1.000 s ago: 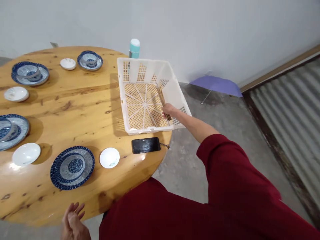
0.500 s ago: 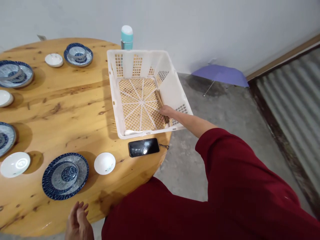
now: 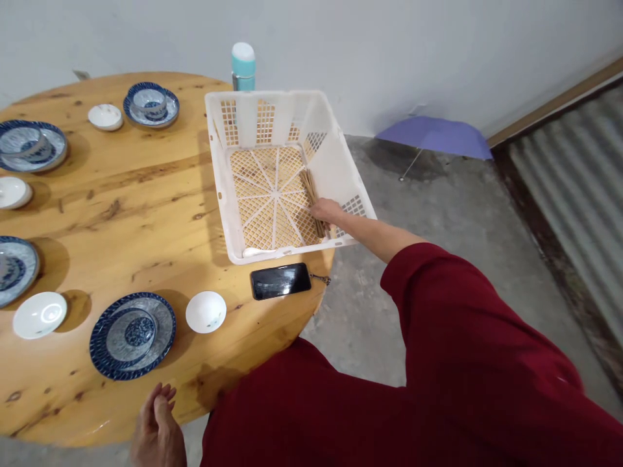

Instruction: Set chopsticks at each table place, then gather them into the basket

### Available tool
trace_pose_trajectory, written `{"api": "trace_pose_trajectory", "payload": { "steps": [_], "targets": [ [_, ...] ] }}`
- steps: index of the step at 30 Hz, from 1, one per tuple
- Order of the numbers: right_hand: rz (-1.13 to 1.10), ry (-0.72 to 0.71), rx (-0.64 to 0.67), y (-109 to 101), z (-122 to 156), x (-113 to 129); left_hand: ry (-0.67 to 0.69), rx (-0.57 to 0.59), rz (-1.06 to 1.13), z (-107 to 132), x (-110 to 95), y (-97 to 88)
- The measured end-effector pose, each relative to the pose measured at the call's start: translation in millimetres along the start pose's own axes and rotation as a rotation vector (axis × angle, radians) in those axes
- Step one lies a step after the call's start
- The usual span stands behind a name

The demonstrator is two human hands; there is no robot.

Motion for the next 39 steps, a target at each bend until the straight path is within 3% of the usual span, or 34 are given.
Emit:
{"api": "trace_pose_trajectory", "payload": {
  "steps": [12,15,19,21,26,29,35,39],
  "targets": [
    [-0.021,0.047,0.232,4.9,17.8,-1.0,-0.038,0.035,0.011,1.0,5.6,5.3],
    [0.053,0.002,0.167,-2.3,18.7,3.3,-0.038,0.036,0.002,1.3,4.7,6.7],
    [0.129,-0.139,-0.117,-29.7,14.4,32.7,-0.018,0.044,0.000,-0.5,5.3,9.5],
    [0.109,-0.195,-0.170,-37.2,11.6,55.6,-0.006,0.055,-0.001,-2.3,5.6,11.7],
    [-0.039,-0.262,-0.105,-33.7,1.9,114.7,-0.003,0.057,-0.024,-5.6,4.3,10.6],
    [-0.137,-0.236,-0.043,-23.1,-2.0,136.9,-0.009,0.053,-0.048,-6.9,9.9,5.4],
    [-0.232,-0.205,0.005,-9.4,-2.6,155.8,-0.066,0.084,-0.061,-12.9,33.5,8.7],
    [-0.293,-0.172,0.056,-7.1,0.0,155.7,-0.053,0.135,-0.058,-15.9,26.4,20.9]
  ]
}}
Point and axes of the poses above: each hand's wrist, its own z-axis away from the middle knuckle, its own y-axis out of the palm, x = y × z, the point moved 8 cm from there along -z, towards the middle knuckle, and after that the axes turned 9 degrees about -x, right-handed, at the moved point
